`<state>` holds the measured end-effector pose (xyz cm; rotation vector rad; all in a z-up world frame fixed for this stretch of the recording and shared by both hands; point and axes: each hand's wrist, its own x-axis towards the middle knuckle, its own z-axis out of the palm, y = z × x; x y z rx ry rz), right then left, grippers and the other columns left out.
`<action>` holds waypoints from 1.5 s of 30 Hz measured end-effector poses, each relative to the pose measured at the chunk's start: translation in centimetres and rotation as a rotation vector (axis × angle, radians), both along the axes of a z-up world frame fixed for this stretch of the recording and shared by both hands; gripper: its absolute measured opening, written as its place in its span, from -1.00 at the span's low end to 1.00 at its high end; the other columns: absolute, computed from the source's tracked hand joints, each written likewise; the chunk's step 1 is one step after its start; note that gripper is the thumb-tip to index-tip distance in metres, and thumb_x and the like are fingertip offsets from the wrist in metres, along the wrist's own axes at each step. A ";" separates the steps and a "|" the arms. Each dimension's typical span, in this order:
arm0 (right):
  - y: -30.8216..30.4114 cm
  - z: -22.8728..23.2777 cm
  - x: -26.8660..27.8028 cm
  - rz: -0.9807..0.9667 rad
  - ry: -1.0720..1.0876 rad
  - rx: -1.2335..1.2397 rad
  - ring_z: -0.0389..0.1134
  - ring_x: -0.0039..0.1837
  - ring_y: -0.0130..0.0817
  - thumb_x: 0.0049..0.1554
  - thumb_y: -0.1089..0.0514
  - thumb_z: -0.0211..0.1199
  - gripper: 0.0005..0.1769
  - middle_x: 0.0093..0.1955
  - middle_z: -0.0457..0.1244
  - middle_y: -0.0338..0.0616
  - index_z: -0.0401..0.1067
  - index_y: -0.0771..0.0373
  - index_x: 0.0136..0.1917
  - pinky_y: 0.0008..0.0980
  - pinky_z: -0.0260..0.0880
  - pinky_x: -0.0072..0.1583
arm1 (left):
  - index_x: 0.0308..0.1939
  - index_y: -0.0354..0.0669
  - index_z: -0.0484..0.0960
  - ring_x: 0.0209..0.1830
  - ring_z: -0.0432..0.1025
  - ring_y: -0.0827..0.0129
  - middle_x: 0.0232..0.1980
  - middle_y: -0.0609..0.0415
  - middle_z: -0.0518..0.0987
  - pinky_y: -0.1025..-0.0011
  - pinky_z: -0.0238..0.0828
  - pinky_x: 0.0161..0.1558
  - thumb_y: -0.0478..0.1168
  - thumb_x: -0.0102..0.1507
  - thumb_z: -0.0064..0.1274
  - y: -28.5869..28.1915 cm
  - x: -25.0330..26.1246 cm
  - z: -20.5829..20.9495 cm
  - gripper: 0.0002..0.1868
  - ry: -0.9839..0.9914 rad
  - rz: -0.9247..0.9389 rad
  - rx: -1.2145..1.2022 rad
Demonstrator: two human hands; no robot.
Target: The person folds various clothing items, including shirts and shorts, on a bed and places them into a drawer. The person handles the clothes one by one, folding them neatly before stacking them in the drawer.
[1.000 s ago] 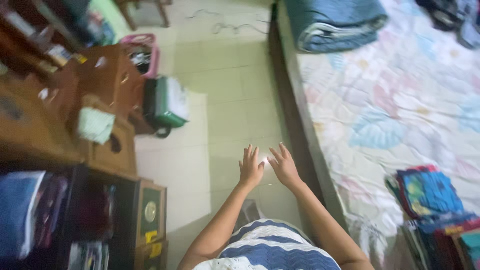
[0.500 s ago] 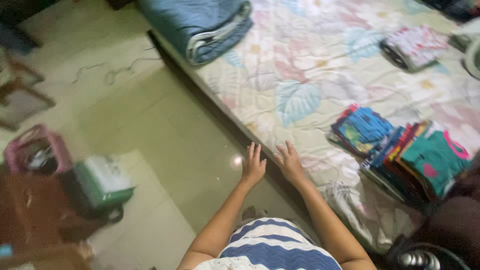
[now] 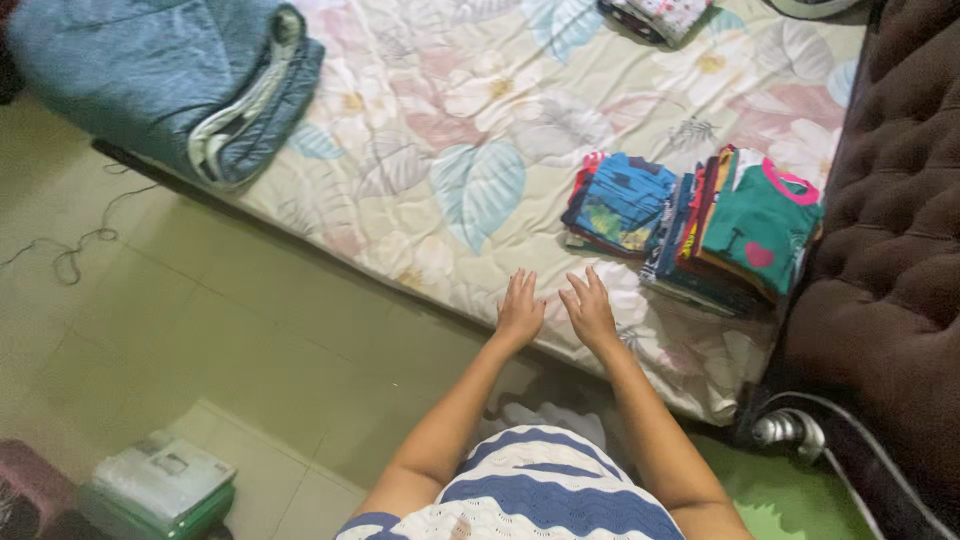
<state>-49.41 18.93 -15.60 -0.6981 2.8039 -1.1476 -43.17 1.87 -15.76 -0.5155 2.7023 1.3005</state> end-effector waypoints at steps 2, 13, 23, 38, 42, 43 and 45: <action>1.3 -1.1 -2.9 -0.012 -0.024 0.004 0.04 0.55 0.30 0.24 -0.08 0.20 -0.45 0.56 0.01 0.37 0.40 0.25 0.39 0.02 0.07 0.49 | 0.54 -0.05 0.15 0.67 -0.17 0.00 0.66 -0.06 -0.03 -0.38 -0.14 0.42 -0.10 0.30 0.02 1.5 -2.3 -0.3 -0.27 -0.038 -0.007 0.010; 6.2 -7.0 -14.1 0.008 -0.160 0.189 0.05 0.54 0.27 0.18 -0.11 0.25 -0.36 0.55 0.04 0.33 0.35 0.23 0.43 0.04 0.08 0.48 | 0.49 -0.16 0.23 0.58 0.04 -0.11 0.59 -0.23 0.11 -0.05 0.06 0.45 -0.13 0.24 0.06 7.5 -14.3 -7.8 -0.26 -0.072 0.065 0.065; 4.1 -10.3 -18.9 0.066 -0.282 0.275 -0.02 0.57 0.32 0.14 0.00 0.30 -0.29 0.58 -0.03 0.38 0.25 0.28 0.48 0.01 0.03 0.50 | 0.44 -0.26 0.31 0.42 0.25 -0.20 0.46 -0.31 0.32 0.05 0.19 0.40 -0.16 0.23 0.04 7.8 -20.6 -11.5 -0.31 -0.115 0.088 0.083; -0.1 -14.7 -22.8 0.001 -0.543 0.584 -0.26 0.70 0.10 0.09 -0.02 0.36 -0.08 0.73 -0.34 0.03 0.03 -0.01 0.62 0.10 0.03 0.51 | 0.40 0.21 0.46 0.36 0.31 -0.06 0.35 -0.23 0.37 0.15 0.26 0.34 -0.09 0.20 0.13 3.8 -26.8 -15.5 -0.36 -0.451 0.249 0.262; -0.7 -14.6 -23.4 -0.003 -0.582 0.626 -0.28 0.70 0.09 0.10 -0.03 0.37 -0.06 0.74 -0.35 -0.01 -0.01 -0.02 0.63 0.14 0.00 0.52 | 0.22 -0.10 0.57 0.12 0.62 0.02 0.10 -0.17 0.69 0.16 0.49 0.15 -0.18 0.20 0.05 3.1 -27.1 -16.5 -0.51 -0.439 0.365 0.572; -0.9 -14.4 -23.5 -0.006 -0.601 0.638 -0.28 0.70 0.09 0.10 -0.03 0.37 -0.06 0.74 -0.35 -0.01 -0.01 -0.02 0.63 0.15 -0.01 0.51 | 0.17 -0.13 0.62 0.11 0.60 0.04 0.08 -0.16 0.69 0.17 0.47 0.15 -0.17 0.21 0.05 3.1 -27.1 -16.6 -0.56 -0.408 0.328 0.488; -1.0 -14.2 -23.7 -0.034 -0.604 0.604 -0.25 0.68 0.08 0.07 -0.07 0.40 -0.01 0.71 -0.31 -0.01 -0.04 0.01 0.62 0.08 0.00 0.52 | 0.06 -0.18 0.72 0.11 0.55 0.07 0.04 -0.12 0.68 0.19 0.43 0.15 -0.17 0.24 0.05 3.2 -27.0 -16.8 -0.64 -0.346 0.254 0.320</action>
